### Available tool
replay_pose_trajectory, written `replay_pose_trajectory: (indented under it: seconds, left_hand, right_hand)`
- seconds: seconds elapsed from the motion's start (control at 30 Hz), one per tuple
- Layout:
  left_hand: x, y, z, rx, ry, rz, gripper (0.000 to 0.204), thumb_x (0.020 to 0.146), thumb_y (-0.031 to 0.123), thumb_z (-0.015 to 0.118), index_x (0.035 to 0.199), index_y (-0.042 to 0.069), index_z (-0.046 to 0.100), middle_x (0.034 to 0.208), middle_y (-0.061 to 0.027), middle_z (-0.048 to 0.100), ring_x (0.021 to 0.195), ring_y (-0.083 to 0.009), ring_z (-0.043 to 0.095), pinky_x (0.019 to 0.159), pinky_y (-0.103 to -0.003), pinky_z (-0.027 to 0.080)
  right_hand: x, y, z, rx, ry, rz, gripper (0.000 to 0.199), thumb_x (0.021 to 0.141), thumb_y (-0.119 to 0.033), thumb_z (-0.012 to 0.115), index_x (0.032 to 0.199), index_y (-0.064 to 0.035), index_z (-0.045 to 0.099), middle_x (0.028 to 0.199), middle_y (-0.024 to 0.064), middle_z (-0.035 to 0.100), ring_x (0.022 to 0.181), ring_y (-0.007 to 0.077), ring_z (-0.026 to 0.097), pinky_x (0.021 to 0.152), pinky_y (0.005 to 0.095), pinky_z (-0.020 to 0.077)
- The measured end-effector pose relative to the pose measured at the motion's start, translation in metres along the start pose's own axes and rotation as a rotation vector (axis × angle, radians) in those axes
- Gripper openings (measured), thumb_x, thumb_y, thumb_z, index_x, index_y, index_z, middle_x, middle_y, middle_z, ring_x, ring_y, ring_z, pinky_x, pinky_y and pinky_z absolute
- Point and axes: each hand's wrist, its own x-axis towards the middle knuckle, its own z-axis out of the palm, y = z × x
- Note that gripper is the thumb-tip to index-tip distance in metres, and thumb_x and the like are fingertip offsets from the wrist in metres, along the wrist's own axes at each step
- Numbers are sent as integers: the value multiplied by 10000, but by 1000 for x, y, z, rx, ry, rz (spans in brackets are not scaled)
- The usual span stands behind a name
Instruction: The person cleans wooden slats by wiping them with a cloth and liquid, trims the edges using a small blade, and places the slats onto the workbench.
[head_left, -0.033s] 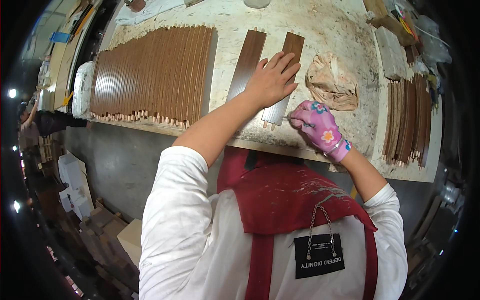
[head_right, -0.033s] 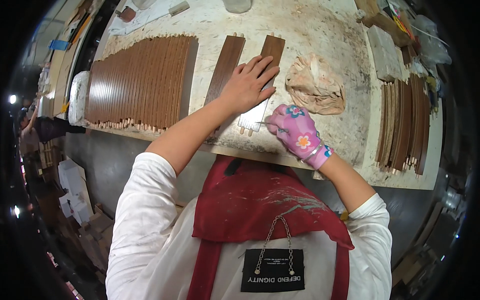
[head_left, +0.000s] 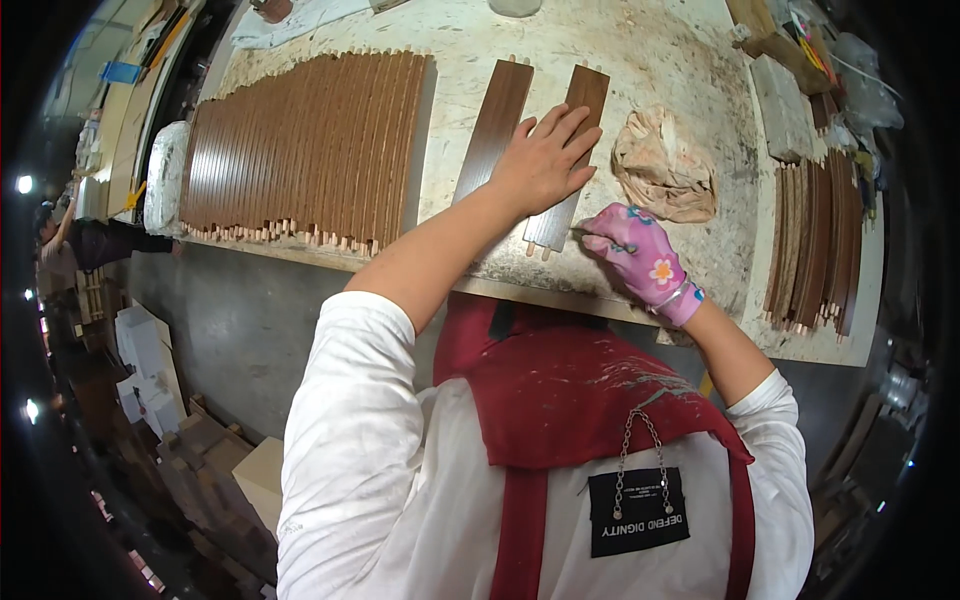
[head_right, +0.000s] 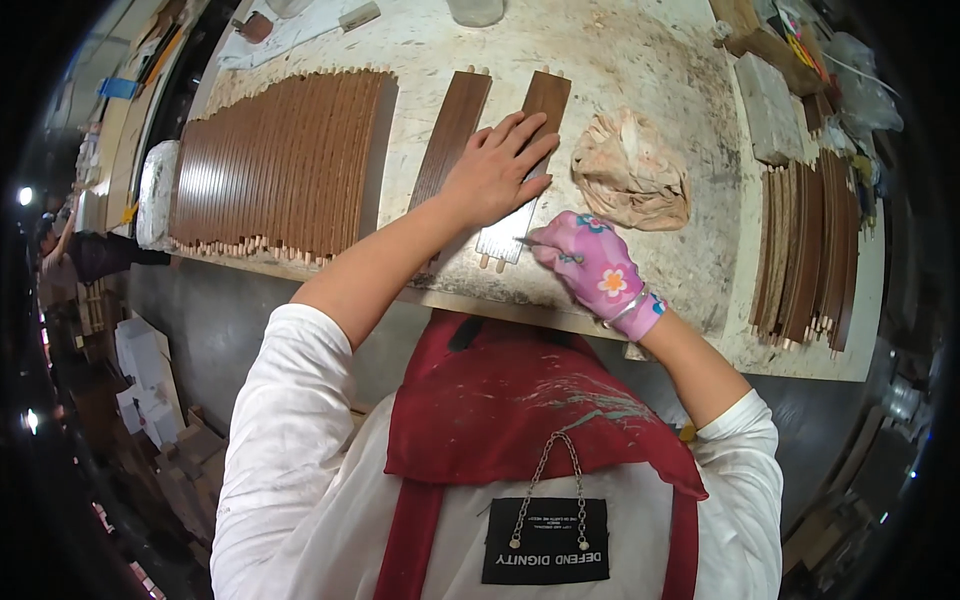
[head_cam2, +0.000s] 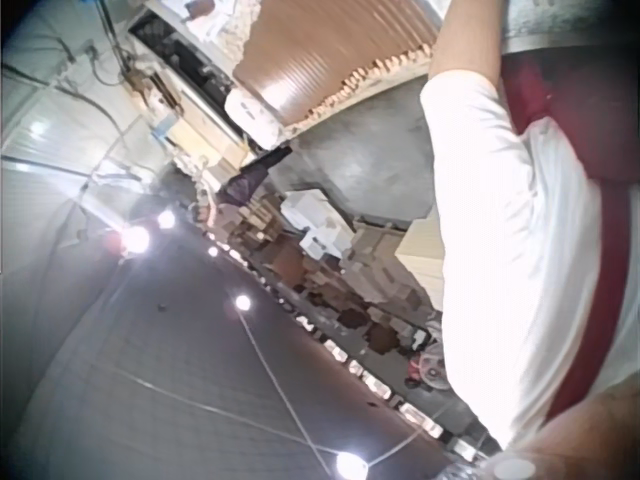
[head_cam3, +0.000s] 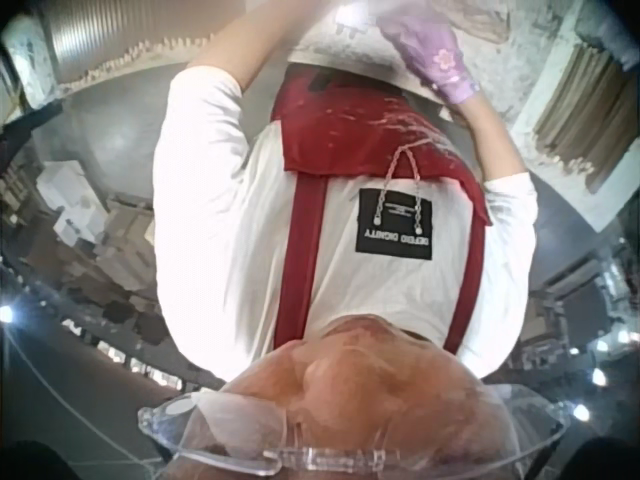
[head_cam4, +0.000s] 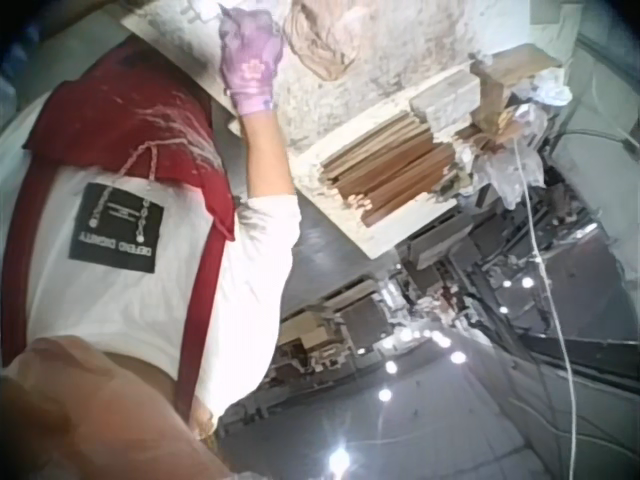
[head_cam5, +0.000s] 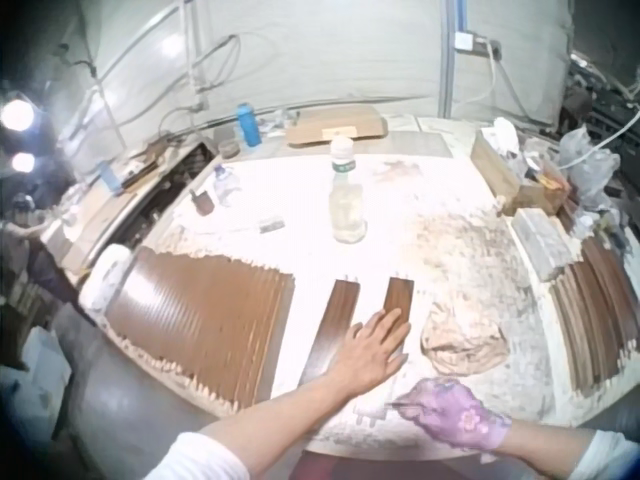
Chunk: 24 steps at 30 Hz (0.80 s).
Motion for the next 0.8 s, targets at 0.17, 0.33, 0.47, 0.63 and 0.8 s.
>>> replay_pose_trajectory:
  seconds: [0.17, 0.33, 0.47, 0.63, 0.8]
  left_hand:
    - [-1, -1, 1, 3, 24, 10, 477, 888, 396, 472, 1300, 161, 421, 1402, -97, 337, 1293, -297, 303, 991, -475, 318]
    - [2, 0, 0, 8, 27, 20, 478, 885, 393, 479, 1300, 162, 423, 1397, -97, 346, 1291, -295, 307, 986, -472, 326]
    - [1, 0, 1, 19, 3, 9, 490, 885, 402, 472, 1311, 166, 416, 1406, -94, 331, 1298, -291, 296, 998, -474, 308]
    - [3, 1, 0, 29, -28, -1, 499, 885, 411, 465, 1321, 176, 406, 1414, -85, 315, 1302, -286, 287, 1008, -476, 289]
    - [4, 1, -1, 44, -29, -1, 498, 881, 411, 469, 1322, 188, 405, 1413, -77, 315, 1301, -283, 290, 1000, -474, 299]
  right_hand:
    - [5, -7, -2, 173, -299, 419, 298, 912, -256, 473, 1124, -67, 562, 841, 153, 621, 742, 317, 595, 686, 353, 460]
    - [5, -6, 8, 113, -225, 226, 329, 902, -235, 470, 1214, -154, 538, 1016, 134, 639, 910, 340, 607, 777, 379, 482]
    - [9, 0, 10, 3, -263, 122, 321, 892, -231, 485, 1204, -195, 551, 1011, 125, 642, 871, 319, 617, 748, 386, 491]
    - [7, 7, 13, -54, -244, 70, 314, 887, -228, 490, 1193, -227, 561, 994, 107, 649, 835, 310, 620, 712, 386, 495]
    - [13, 11, 9, -151, -324, 31, 318, 871, -229, 511, 1183, -237, 572, 967, 107, 652, 786, 300, 625, 682, 384, 496]
